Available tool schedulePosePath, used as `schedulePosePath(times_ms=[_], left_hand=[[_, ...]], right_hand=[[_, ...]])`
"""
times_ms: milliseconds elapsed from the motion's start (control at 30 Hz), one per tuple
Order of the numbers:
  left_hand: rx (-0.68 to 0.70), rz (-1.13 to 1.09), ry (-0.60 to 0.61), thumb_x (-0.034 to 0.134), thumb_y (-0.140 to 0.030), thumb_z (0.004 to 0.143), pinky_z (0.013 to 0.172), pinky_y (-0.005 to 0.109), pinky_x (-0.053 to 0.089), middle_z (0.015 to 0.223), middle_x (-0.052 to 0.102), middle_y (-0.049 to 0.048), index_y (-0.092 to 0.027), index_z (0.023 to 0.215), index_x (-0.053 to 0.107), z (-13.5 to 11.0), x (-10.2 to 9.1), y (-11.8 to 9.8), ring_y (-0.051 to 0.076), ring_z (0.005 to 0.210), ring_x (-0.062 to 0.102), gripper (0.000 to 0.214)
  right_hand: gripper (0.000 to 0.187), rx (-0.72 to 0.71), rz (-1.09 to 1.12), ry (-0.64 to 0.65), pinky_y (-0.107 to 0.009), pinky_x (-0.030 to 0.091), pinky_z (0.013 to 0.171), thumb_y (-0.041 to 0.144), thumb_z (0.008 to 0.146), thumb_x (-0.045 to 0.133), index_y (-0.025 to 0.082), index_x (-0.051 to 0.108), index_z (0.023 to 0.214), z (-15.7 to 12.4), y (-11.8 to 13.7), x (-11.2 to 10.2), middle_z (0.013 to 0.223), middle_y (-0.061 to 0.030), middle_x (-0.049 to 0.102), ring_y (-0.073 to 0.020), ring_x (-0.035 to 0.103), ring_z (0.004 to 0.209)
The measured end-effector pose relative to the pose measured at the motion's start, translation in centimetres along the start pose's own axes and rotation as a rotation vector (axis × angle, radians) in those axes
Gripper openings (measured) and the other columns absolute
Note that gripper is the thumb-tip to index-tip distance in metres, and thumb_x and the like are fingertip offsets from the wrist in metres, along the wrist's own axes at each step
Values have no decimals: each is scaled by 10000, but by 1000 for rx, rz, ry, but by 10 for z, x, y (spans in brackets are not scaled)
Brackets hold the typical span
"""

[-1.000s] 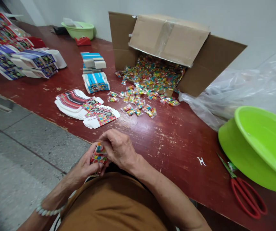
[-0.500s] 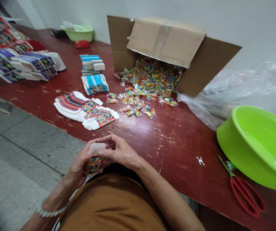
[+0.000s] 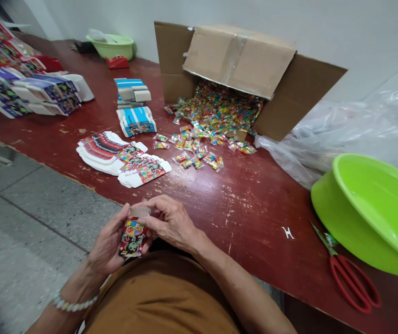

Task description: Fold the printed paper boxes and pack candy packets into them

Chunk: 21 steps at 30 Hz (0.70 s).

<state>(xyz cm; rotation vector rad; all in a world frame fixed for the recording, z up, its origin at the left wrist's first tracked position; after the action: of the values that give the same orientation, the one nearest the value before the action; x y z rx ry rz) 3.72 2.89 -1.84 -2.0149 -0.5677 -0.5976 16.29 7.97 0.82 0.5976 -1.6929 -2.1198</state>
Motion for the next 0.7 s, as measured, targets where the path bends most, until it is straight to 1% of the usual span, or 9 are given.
schedulePosePath(times_ms=[67, 100, 200, 267, 333, 433, 567, 633, 700], left_hand=[[24, -43, -39, 685, -547, 885, 420, 294, 568, 754, 749, 31, -217, 1212, 596, 0, -1, -3, 218, 530, 700, 473], [31, -53, -58, 691, -542, 885, 436, 297, 582, 766, 751, 32, -207, 1224, 610, -1, -2, -4, 217, 550, 709, 483], [44, -54, -121, 688, -509, 898, 474, 301, 607, 737, 742, 30, -173, 1210, 635, -4, -2, -7, 211, 565, 714, 462], [68, -50, -166, 707, -452, 887, 477, 298, 610, 773, 754, 22, -182, 1215, 621, -5, -1, -8, 201, 565, 713, 433], [90, -29, -193, 725, -421, 865, 467, 291, 602, 795, 755, 8, -202, 1243, 591, -6, 1, -7, 189, 549, 703, 456], [104, 20, -172, 714, -453, 861, 434, 285, 571, 735, 727, -9, -212, 1292, 543, -5, 5, -6, 183, 496, 668, 523], [93, 6, -122, 620, -544, 926, 419, 278, 539, 697, 713, -5, -214, 1297, 514, -3, 8, -4, 190, 466, 648, 508], [96, 4, -92, 563, -606, 944, 401, 272, 520, 681, 703, -6, -223, 1293, 508, -2, 9, -5, 193, 446, 640, 522], [105, 9, -61, 533, -628, 949, 389, 281, 517, 695, 703, -1, -228, 1292, 512, -1, 11, -6, 192, 433, 634, 527]], right_hand=[[446, 57, 35, -70, -257, 542, 681, 319, 829, 801, 215, 624, 1225, 0, -6, 2, 1010, -39, 713, -121, 640, 730], [483, 84, 57, -108, -250, 538, 658, 324, 810, 817, 211, 594, 1223, 0, -8, 3, 947, -22, 702, -121, 634, 707], [295, 83, 43, -177, -241, 533, 642, 338, 833, 787, 205, 616, 1033, -1, -11, 5, 867, -9, 657, -126, 631, 711], [159, 20, -30, -157, -245, 536, 670, 328, 877, 730, 200, 647, 923, -1, -7, 6, 894, -30, 654, -133, 635, 757], [127, -28, -82, -126, -249, 533, 678, 312, 897, 695, 196, 666, 853, 0, -3, 6, 879, -35, 660, -139, 634, 772], [182, 17, -2, -106, -252, 533, 628, 343, 874, 716, 192, 660, 790, 2, -4, 5, 825, -29, 677, -142, 636, 711], [272, 145, 210, -122, -232, 526, 529, 407, 831, 774, 213, 666, 987, 3, -13, 7, 809, 0, 684, -110, 599, 569], [266, 110, 156, -100, -229, 539, 559, 399, 849, 764, 221, 693, 1034, 4, -11, 6, 872, -12, 684, -103, 602, 604], [180, 28, 46, -69, -245, 559, 640, 376, 879, 741, 216, 734, 959, 4, -5, 4, 911, -28, 674, -118, 636, 708]])
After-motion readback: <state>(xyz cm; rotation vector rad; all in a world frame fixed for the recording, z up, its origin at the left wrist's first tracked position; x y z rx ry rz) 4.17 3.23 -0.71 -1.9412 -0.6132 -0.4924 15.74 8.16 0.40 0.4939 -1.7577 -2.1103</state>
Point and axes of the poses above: each hand's wrist, its own z-axis towards the middle knuckle, its own x-axis out of the palm, y = z × x, the point moved 5 cm from there along z, towards the middle knuckle
